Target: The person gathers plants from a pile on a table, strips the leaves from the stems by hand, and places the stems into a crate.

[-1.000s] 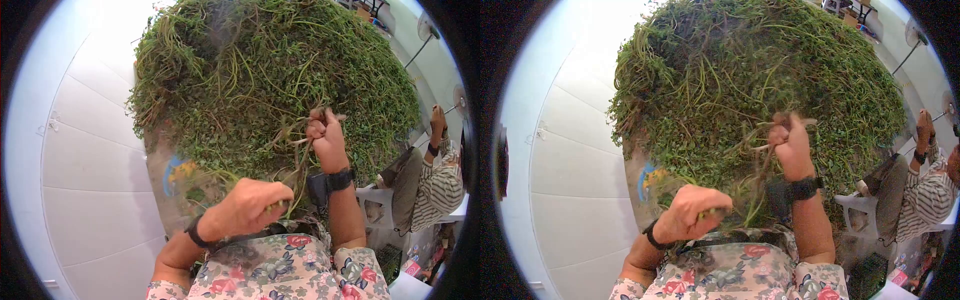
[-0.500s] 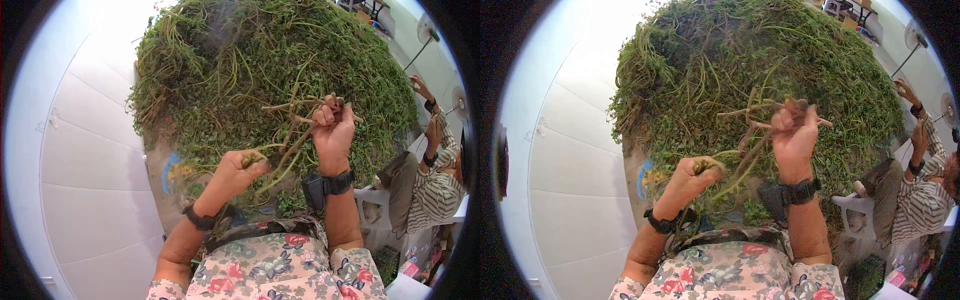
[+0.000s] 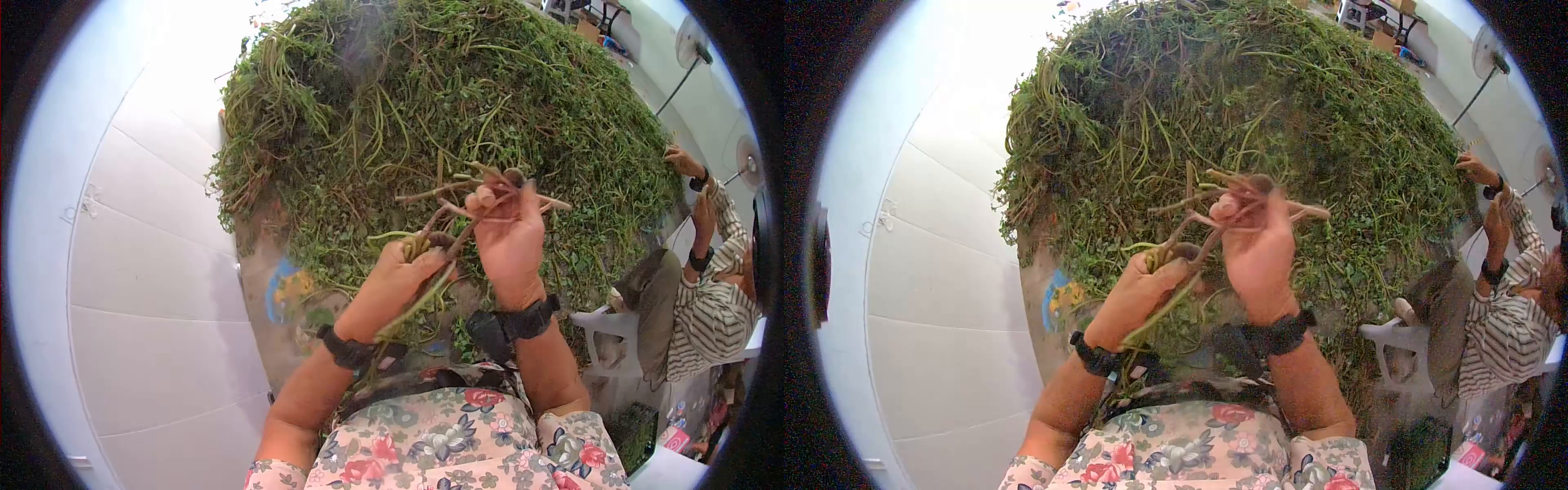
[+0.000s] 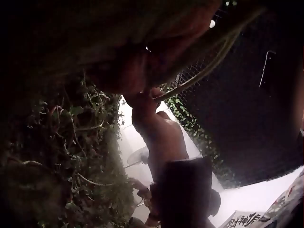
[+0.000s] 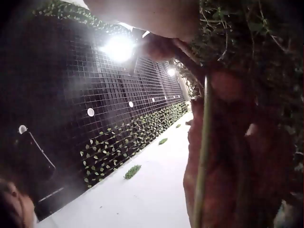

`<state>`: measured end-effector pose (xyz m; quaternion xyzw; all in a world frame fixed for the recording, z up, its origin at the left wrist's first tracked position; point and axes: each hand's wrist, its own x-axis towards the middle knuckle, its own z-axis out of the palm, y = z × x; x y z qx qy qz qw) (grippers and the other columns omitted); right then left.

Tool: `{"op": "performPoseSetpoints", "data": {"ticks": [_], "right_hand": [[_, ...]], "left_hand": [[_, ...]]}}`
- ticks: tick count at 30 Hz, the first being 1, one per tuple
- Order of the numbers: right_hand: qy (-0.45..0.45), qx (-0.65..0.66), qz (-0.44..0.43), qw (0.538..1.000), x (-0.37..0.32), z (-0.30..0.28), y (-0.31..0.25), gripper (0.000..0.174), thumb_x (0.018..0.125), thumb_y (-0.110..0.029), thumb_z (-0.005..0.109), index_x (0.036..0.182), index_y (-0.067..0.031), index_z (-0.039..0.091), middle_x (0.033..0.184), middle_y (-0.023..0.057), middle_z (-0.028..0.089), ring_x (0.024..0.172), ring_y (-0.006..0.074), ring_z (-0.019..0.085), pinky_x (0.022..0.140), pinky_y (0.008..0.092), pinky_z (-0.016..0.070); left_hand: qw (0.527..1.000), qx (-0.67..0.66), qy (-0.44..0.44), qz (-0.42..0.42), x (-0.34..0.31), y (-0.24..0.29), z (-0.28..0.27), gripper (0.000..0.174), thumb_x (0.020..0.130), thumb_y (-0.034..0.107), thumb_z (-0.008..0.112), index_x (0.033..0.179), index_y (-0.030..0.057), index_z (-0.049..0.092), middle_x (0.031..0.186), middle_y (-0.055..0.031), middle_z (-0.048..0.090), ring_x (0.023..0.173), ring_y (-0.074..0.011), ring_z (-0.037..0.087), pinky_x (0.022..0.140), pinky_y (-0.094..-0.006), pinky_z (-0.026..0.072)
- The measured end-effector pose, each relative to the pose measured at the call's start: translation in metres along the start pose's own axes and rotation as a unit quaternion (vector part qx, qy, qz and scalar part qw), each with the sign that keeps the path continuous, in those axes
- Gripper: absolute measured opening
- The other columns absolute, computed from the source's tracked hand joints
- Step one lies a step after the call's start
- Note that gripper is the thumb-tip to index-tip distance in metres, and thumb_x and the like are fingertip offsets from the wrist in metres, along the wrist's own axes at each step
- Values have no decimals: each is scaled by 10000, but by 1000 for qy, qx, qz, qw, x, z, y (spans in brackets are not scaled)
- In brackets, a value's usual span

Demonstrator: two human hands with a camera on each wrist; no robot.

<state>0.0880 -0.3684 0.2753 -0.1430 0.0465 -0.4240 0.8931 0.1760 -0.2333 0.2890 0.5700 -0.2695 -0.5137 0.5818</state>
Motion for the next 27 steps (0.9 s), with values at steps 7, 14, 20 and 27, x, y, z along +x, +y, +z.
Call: {"op": "performPoseSetpoints", "data": {"ticks": [7,14,20,27], "right_hand": [[-20,-389,43,920,-7,6,-9,357,943,-315,399,1138,-31,492,1056,116,559,881,230,582,739,381,501],[-60,-419,285,860,-11,-12,-25,364,899,-363,490,1040,-31,534,938,76,605,825,172,607,644,290,529],[-3,-429,86,899,-14,-8,-27,205,911,-211,494,979,-27,551,879,74,622,759,146,613,611,276,532],[112,-307,-95,940,1,-38,-88,151,899,-171,512,977,-47,548,899,80,610,778,164,600,641,294,541]], "left_hand": [[995,-79,24,-49,-12,4,-20,236,841,180,574,1038,50,557,706,11,575,487,-15,433,412,-170,332],[999,20,19,39,-3,-6,-17,247,801,115,587,1033,33,573,760,24,592,533,-8,455,455,-167,343],[994,111,-11,-21,-17,16,-9,280,802,108,547,1065,14,565,692,43,549,555,-21,442,478,-180,340],[996,28,75,-40,-37,19,-42,163,873,115,470,975,25,559,601,26,475,458,-31,331,413,-184,245]]}}
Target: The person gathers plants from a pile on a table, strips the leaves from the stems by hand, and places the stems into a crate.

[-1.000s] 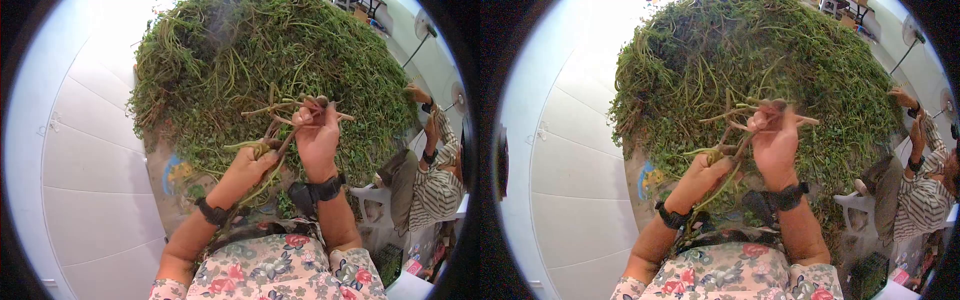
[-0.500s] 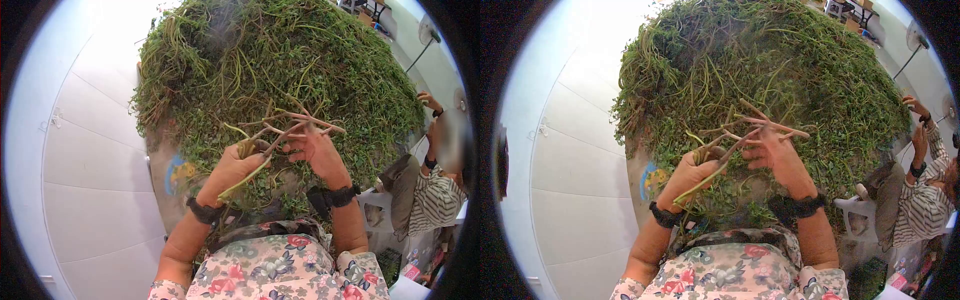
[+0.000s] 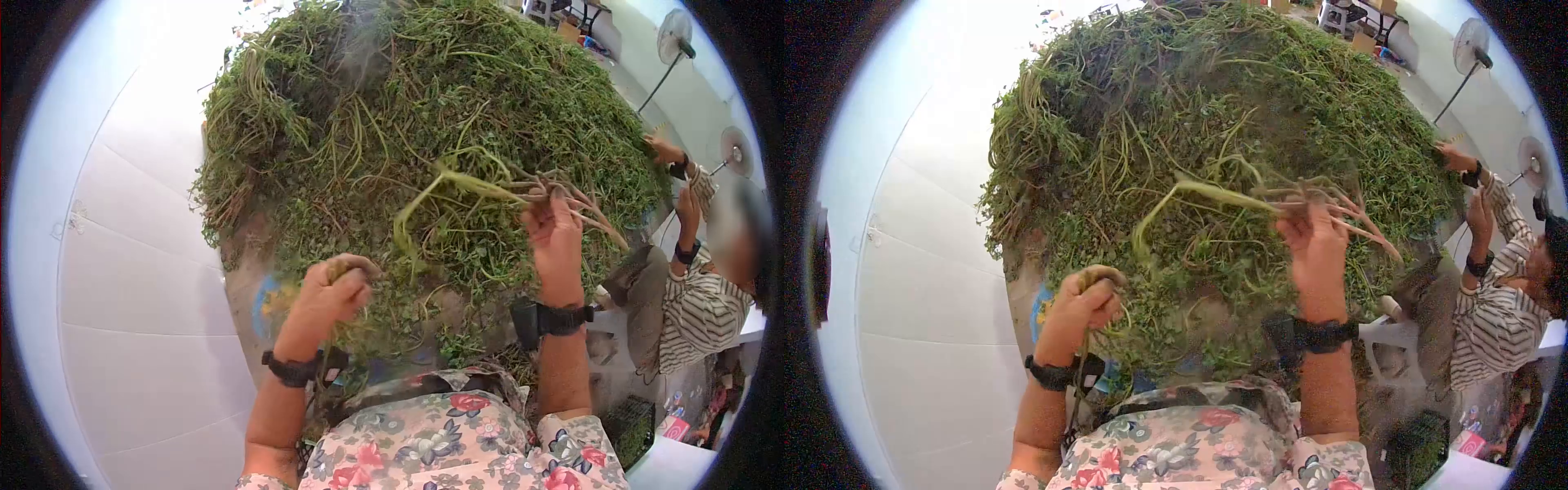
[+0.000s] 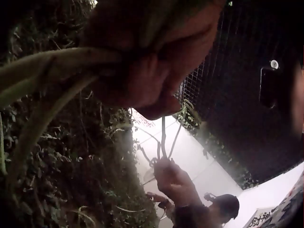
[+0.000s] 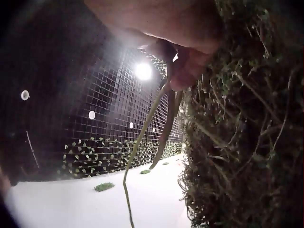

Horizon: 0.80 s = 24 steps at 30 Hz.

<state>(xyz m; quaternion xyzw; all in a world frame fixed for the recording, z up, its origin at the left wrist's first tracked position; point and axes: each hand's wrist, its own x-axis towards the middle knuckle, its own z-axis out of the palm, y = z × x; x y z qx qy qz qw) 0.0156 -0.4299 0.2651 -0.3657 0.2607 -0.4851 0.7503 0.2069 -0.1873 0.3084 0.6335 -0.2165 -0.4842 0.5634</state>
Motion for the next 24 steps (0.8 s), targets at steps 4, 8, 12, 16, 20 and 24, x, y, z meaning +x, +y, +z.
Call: {"op": "performPoseSetpoints", "data": {"ticks": [4,8,12,16,20,24], "right_hand": [[58,59,-11,997,14,-19,-12,135,899,-156,512,956,-40,551,892,80,607,778,172,594,646,296,534],[29,-56,65,996,16,-33,-14,230,930,-231,450,1030,-32,505,911,95,611,787,180,594,638,278,523],[-19,-177,199,964,-2,-57,-11,288,914,-235,439,1119,-34,465,890,124,611,662,161,596,540,250,486],[-31,-171,199,965,-14,-66,-13,370,912,-294,464,1175,-34,454,885,129,611,638,132,585,525,231,477],[-257,-242,99,930,-41,-5,-9,463,883,-313,518,1226,-19,419,1051,127,577,915,199,575,775,308,484],[-476,-262,-142,828,-98,97,7,553,715,-224,653,1168,19,448,1211,203,455,1129,313,444,973,392,347]], "left_hand": [[997,-30,40,60,-7,0,-4,153,900,151,480,972,35,547,615,3,485,448,-28,323,397,-180,241],[988,-2,106,108,-14,7,2,153,895,170,496,941,34,548,611,10,475,464,-28,345,404,-174,255],[964,81,159,194,-27,31,1,132,861,120,505,921,18,562,616,36,464,517,-21,401,441,-171,279],[919,147,190,314,-42,50,5,180,883,196,525,928,24,553,584,35,447,498,-15,356,437,-173,260],[867,188,183,423,-44,55,21,268,883,291,540,929,27,532,571,15,445,445,-30,338,403,-183,241],[849,196,144,469,-46,49,60,339,861,357,565,878,20,538,632,-18,493,458,-66,386,415,-197,286]]}}
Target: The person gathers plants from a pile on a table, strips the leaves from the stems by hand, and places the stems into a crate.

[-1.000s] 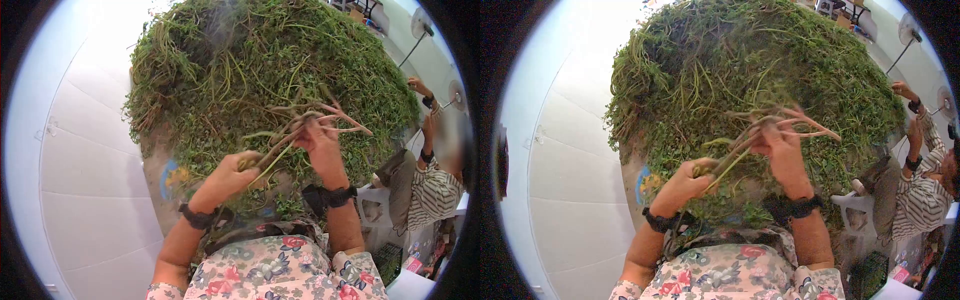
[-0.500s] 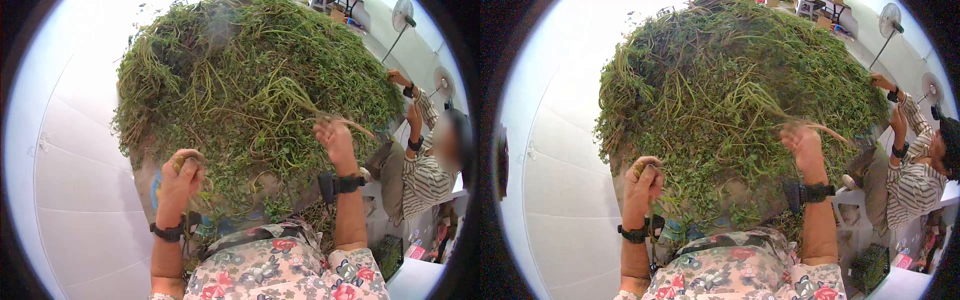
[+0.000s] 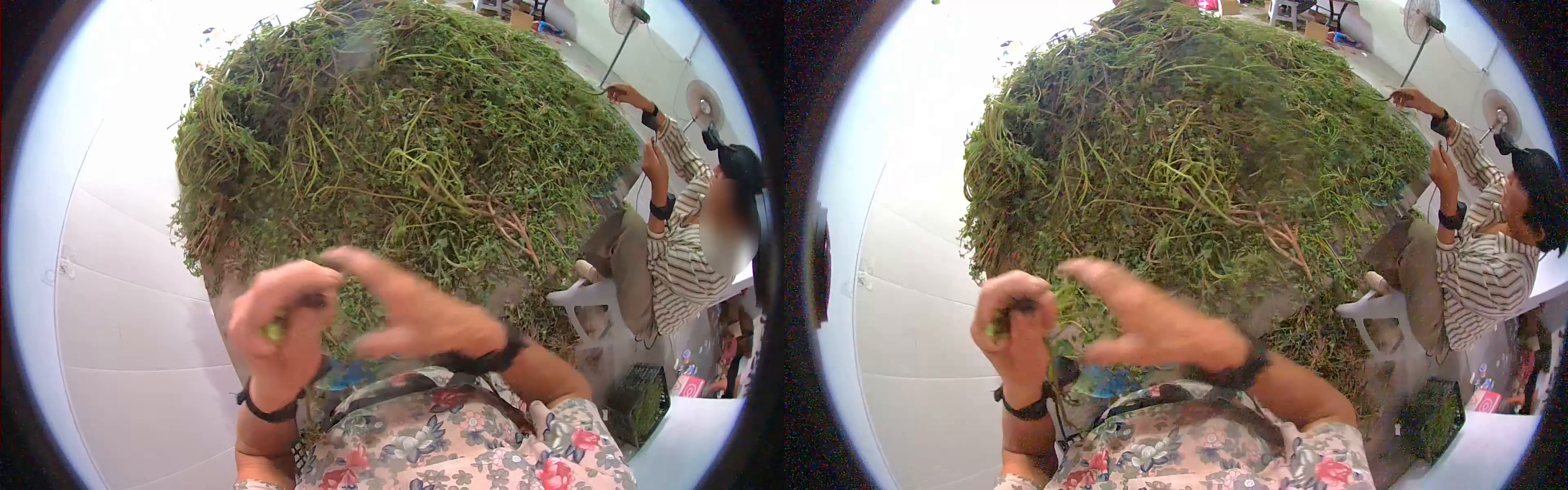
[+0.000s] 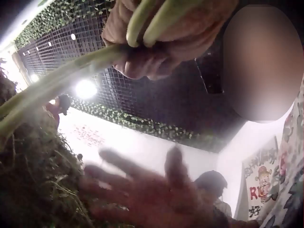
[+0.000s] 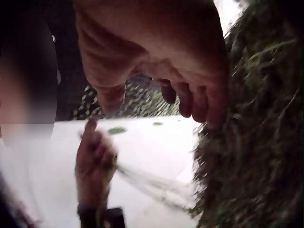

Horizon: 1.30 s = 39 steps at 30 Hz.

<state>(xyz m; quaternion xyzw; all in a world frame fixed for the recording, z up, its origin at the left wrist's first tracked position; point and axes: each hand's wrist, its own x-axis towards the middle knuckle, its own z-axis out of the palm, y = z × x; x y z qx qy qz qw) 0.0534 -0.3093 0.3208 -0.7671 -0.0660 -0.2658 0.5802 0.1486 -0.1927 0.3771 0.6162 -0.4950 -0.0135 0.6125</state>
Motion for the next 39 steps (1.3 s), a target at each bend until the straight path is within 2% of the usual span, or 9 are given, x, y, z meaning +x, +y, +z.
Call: {"op": "performPoseSetpoints", "data": {"ticks": [3,7,10,15,20,27,31,34,39], "right_hand": [[-97,70,-40,992,8,33,4,497,729,-176,630,1154,5,445,1166,211,455,1104,344,444,959,393,351],[-146,52,71,985,11,51,7,400,780,-76,553,1153,3,433,1086,201,490,1055,311,485,895,376,399],[24,143,29,989,23,46,-9,297,846,-48,471,1136,1,430,942,151,532,878,236,545,758,336,453],[180,282,88,938,45,8,-17,147,934,-158,407,1007,-44,465,727,54,533,650,138,563,642,302,482],[325,372,-80,866,52,-85,-8,248,932,-273,439,823,-56,488,760,58,530,733,183,552,793,390,473],[336,486,-62,805,36,-121,-6,162,921,-238,464,861,-94,508,767,28,503,685,156,509,773,368,477],[173,568,79,801,34,-102,-8,219,888,-290,525,920,-74,534,756,30,522,607,154,502,612,331,457],[26,263,158,951,30,-49,-9,219,904,-251,467,962,-48,525,712,31,510,596,138,501,551,280,438],[-226,297,273,887,23,22,-1,249,871,-254,474,915,-9,493,661,29,478,533,118,482,452,256,399]], "left_hand": [[990,23,-71,117,5,5,-3,241,851,247,549,916,16,521,639,-20,489,519,-102,438,486,-229,357],[982,-171,-15,-76,-6,6,-16,180,745,31,507,919,0,542,716,-47,554,628,-125,522,598,-248,438],[962,-140,-43,-230,-7,7,-25,257,772,88,579,1006,-7,527,969,-93,568,868,-146,544,731,-270,455],[991,-73,-29,-110,-2,-9,-33,426,806,234,617,1147,8,500,1206,-115,503,1140,-208,449,958,-349,343],[976,-25,-117,-180,-24,-38,-70,239,838,155,523,1041,35,565,1138,-79,558,1056,-162,510,884,-314,396],[969,-19,-90,-229,-34,-51,-70,211,872,161,499,982,2,583,1049,-73,596,966,-141,542,874,-301,407],[970,-24,-92,-224,-26,-49,-63,297,883,252,506,1036,3,560,1045,-79,589,968,-149,541,872,-286,407],[965,-131,-69,-217,-17,-37,-44,380,876,313,515,1102,7,523,1056,-96,574,963,-161,545,855,-295,426],[903,-287,-126,-293,-19,-23,-26,296,878,257,480,1046,18,528,1107,-156,544,946,-205,566,842,-355,451]]}}
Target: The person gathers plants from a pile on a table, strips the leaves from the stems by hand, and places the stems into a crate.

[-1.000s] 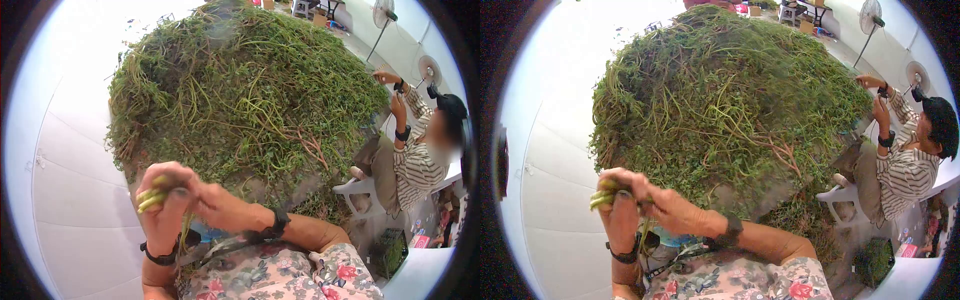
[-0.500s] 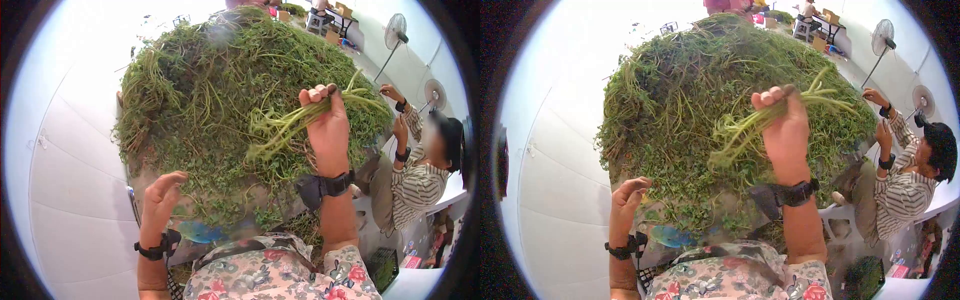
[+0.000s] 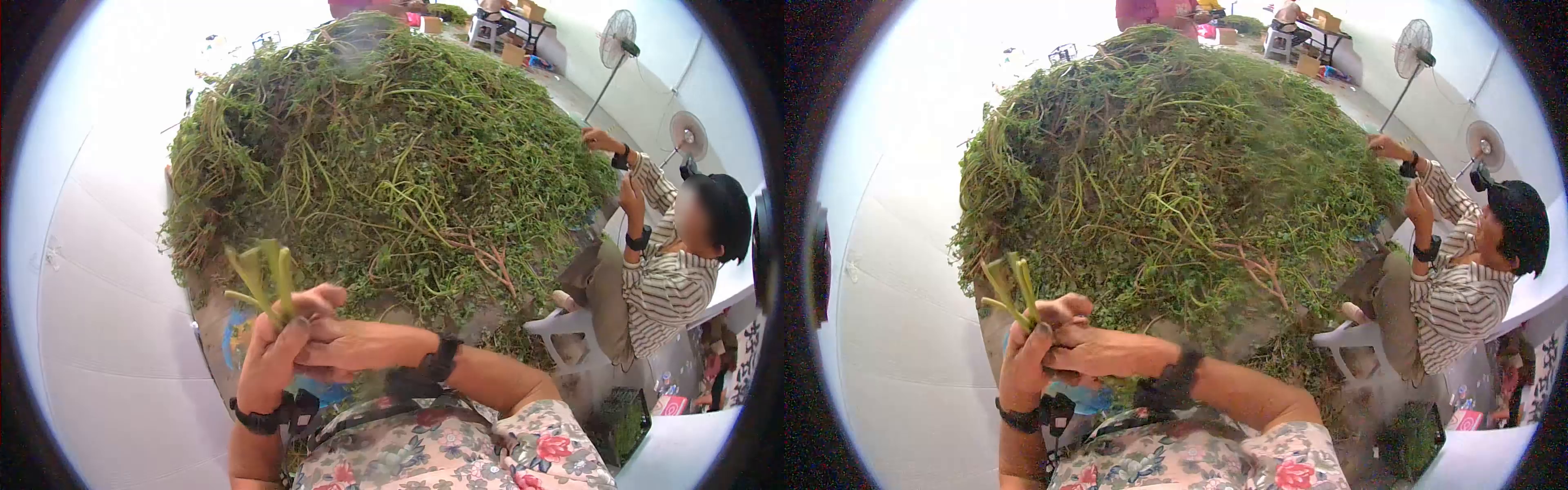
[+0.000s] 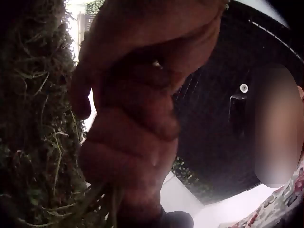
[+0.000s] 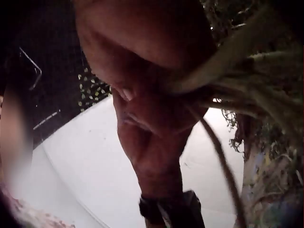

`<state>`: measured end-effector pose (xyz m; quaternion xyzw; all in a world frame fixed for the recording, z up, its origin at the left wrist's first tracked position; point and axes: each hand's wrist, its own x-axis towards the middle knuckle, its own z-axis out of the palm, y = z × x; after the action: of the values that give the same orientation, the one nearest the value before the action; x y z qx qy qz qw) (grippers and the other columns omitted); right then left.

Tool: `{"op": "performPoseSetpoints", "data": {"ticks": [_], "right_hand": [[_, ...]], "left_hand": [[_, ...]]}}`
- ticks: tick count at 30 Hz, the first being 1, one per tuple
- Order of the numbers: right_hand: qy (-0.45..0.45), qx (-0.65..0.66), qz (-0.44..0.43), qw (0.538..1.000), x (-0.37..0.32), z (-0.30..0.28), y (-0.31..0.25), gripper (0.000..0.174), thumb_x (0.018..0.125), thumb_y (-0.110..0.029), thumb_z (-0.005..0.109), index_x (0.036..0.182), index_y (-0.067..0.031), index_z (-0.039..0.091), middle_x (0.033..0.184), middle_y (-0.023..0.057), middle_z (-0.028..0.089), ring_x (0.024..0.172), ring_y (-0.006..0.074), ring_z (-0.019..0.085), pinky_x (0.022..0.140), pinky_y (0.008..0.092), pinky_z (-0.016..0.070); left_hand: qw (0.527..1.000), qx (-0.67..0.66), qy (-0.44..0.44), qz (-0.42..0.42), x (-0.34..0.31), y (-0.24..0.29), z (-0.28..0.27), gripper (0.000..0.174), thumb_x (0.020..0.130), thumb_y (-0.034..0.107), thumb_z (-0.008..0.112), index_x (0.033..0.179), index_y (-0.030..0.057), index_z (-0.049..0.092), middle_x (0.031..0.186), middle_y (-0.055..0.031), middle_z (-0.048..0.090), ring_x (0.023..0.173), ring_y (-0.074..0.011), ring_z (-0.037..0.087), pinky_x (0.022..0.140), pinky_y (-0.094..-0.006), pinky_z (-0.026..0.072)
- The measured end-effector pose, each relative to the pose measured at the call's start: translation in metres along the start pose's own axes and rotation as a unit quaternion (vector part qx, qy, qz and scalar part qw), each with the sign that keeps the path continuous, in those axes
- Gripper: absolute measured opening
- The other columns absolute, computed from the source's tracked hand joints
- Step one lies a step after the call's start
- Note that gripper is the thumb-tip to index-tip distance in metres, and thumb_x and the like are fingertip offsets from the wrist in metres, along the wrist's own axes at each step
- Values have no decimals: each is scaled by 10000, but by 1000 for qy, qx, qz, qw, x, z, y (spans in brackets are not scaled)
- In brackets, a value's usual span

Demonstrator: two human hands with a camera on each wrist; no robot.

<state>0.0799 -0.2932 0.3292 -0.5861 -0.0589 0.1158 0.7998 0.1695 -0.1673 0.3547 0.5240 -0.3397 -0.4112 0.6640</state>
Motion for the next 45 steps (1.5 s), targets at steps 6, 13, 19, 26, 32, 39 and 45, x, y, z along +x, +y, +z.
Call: {"op": "performPoseSetpoints", "data": {"ticks": [6,13,19,26,32,39,45], "right_hand": [[-14,-88,41,995,2,-4,9,250,833,-258,461,844,-10,486,634,28,468,524,112,468,445,266,373],[99,-189,8,977,-25,-25,4,234,811,-224,453,793,5,497,623,56,488,577,153,466,506,308,380],[110,-338,-72,932,-26,-36,14,241,800,-222,519,874,7,505,682,153,524,597,232,499,586,380,418],[323,-363,42,873,-74,-86,-13,234,786,-98,569,1004,-14,557,795,95,589,692,133,532,624,279,438],[508,-257,-58,820,-92,-103,-7,171,857,-108,515,981,1,562,829,30,593,711,87,512,635,236,429],[415,-233,-17,879,-91,-70,-26,213,836,-134,523,986,12,564,872,64,620,809,122,575,731,251,449],[378,-351,-80,853,-40,-53,11,314,816,-159,533,1055,44,535,971,188,600,910,257,586,800,324,446]], "left_hand": [[988,-60,116,84,3,-11,-15,287,900,365,489,805,104,416,735,-42,537,754,-172,536,762,-362,440],[996,-73,57,11,-4,-14,-39,181,945,232,405,863,72,431,890,-133,559,864,-242,547,786,-365,445],[957,-286,5,-44,3,-32,-23,271,953,352,353,838,120,435,1059,-102,514,1059,-282,505,834,-396,455],[889,-456,44,-5,11,-38,-46,325,961,334,295,807,90,446,1151,-115,543,1175,-322,437,975,-504,384],[876,-479,61,0,18,-45,-48,327,963,316,294,801,82,455,1162,-116,541,1193,-321,420,1004,-524,348],[851,-520,70,14,28,-47,-40,337,960,317,302,807,71,476,1164,-124,539,1216,-314,392,1022,-505,334],[838,-543,46,18,31,-49,-29,333,961,313,294,810,69,462,1170,-140,534,1223,-319,383,1033,-495,325]]}}
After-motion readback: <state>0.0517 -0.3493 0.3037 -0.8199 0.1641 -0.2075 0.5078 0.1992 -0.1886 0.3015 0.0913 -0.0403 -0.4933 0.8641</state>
